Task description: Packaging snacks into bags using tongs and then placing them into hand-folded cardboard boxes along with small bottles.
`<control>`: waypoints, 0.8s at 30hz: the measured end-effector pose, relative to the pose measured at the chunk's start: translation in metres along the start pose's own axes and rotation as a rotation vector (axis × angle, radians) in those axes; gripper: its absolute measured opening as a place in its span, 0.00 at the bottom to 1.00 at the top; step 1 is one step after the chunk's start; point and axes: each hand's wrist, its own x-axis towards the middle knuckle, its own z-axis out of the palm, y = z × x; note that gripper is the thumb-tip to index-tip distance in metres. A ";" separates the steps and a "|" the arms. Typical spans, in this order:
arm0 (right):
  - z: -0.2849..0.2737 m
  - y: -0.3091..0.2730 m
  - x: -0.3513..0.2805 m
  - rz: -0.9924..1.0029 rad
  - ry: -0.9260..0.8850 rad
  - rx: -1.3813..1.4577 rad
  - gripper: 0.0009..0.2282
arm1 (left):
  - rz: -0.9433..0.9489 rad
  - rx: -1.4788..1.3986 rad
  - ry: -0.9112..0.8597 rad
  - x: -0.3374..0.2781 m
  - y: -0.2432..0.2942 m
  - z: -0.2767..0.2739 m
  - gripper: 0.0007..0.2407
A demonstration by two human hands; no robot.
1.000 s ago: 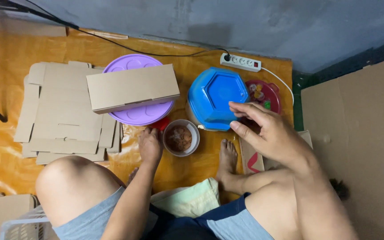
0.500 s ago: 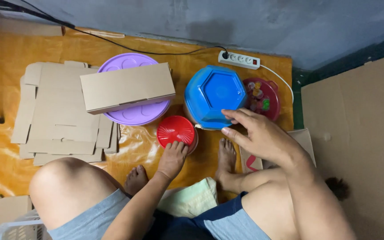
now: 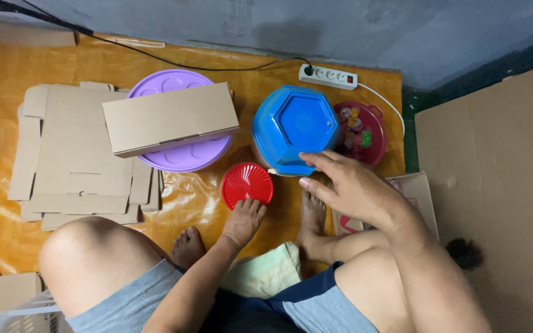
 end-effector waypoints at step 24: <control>-0.002 -0.007 0.002 0.095 -0.042 -0.042 0.23 | -1.204 -0.880 0.442 -0.068 -0.270 -0.187 0.44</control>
